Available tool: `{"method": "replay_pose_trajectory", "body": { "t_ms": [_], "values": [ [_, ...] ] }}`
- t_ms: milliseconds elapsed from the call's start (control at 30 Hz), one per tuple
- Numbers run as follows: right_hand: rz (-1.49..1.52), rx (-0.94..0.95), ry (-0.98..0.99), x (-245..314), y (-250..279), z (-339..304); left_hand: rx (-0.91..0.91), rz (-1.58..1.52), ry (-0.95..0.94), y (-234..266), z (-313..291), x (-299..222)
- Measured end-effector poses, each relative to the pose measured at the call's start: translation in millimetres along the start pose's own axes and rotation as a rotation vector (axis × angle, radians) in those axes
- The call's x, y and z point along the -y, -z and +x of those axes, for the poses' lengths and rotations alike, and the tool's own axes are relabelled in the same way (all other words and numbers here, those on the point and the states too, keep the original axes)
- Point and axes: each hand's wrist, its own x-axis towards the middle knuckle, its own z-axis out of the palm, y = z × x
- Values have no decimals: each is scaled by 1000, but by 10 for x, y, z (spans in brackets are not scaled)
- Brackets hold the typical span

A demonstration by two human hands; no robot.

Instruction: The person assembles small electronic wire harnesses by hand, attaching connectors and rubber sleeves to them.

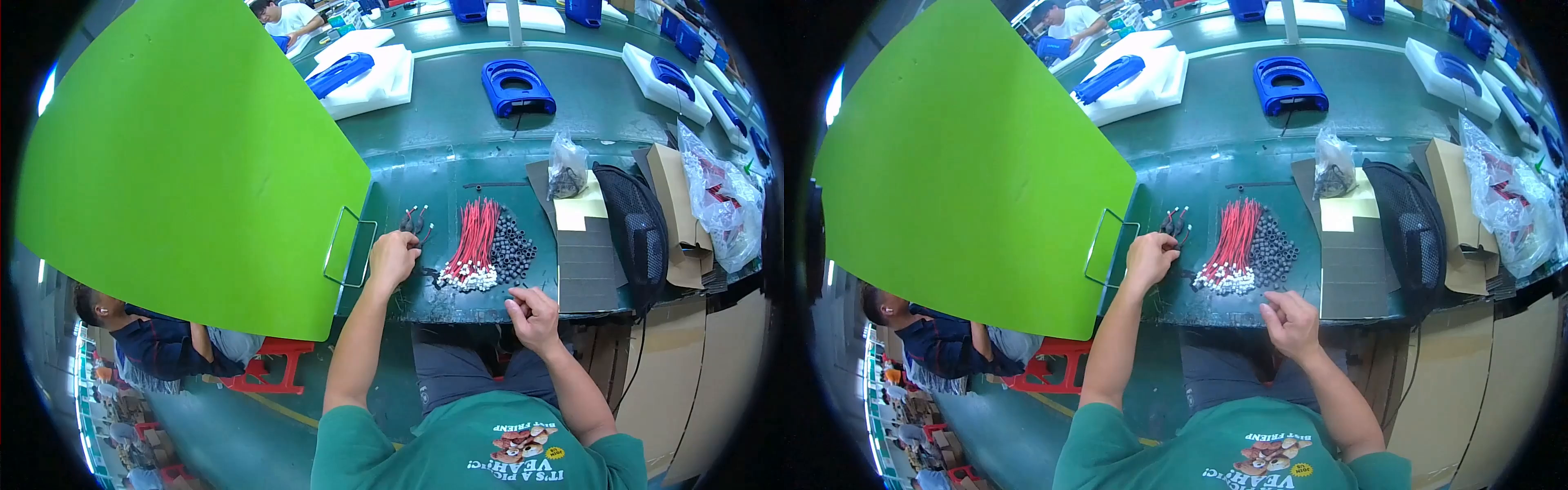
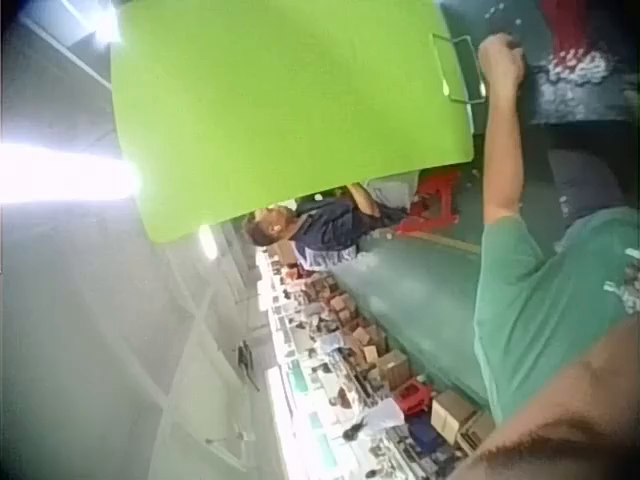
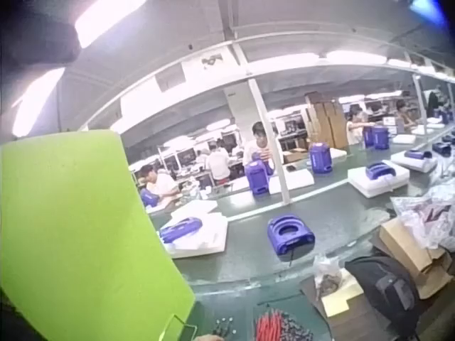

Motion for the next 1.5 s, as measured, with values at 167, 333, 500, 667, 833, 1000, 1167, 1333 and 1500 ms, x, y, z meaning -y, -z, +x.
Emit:
{"method": "replay_pose_trajectory", "body": {
  "t_ms": [167,333,500,667,833,1000,1167,1333,1500],
  "values": [
    [-4,4,-11,41,0,23,-29,-48,-32,-100,142,-56],
    [-18,19,10,29,-15,26,-347,41,-197,-152,224,-33],
    [0,12,24,26,11,21,-148,35,-29,-109,183,-15],
    [-6,22,29,-6,9,12,-395,10,-228,-122,347,-195],
    [-19,42,17,12,61,23,-117,-135,-269,-328,931,-708],
    [168,53,-97,129,295,-13,12,32,-385,-583,1298,-721],
    [110,26,-122,108,591,22,58,84,-315,-610,1370,-860],
    [67,13,-107,98,723,115,90,-29,-430,-598,1321,-962],
    [51,19,-151,155,699,69,73,-7,-435,-624,1398,-876]
  ]
}}
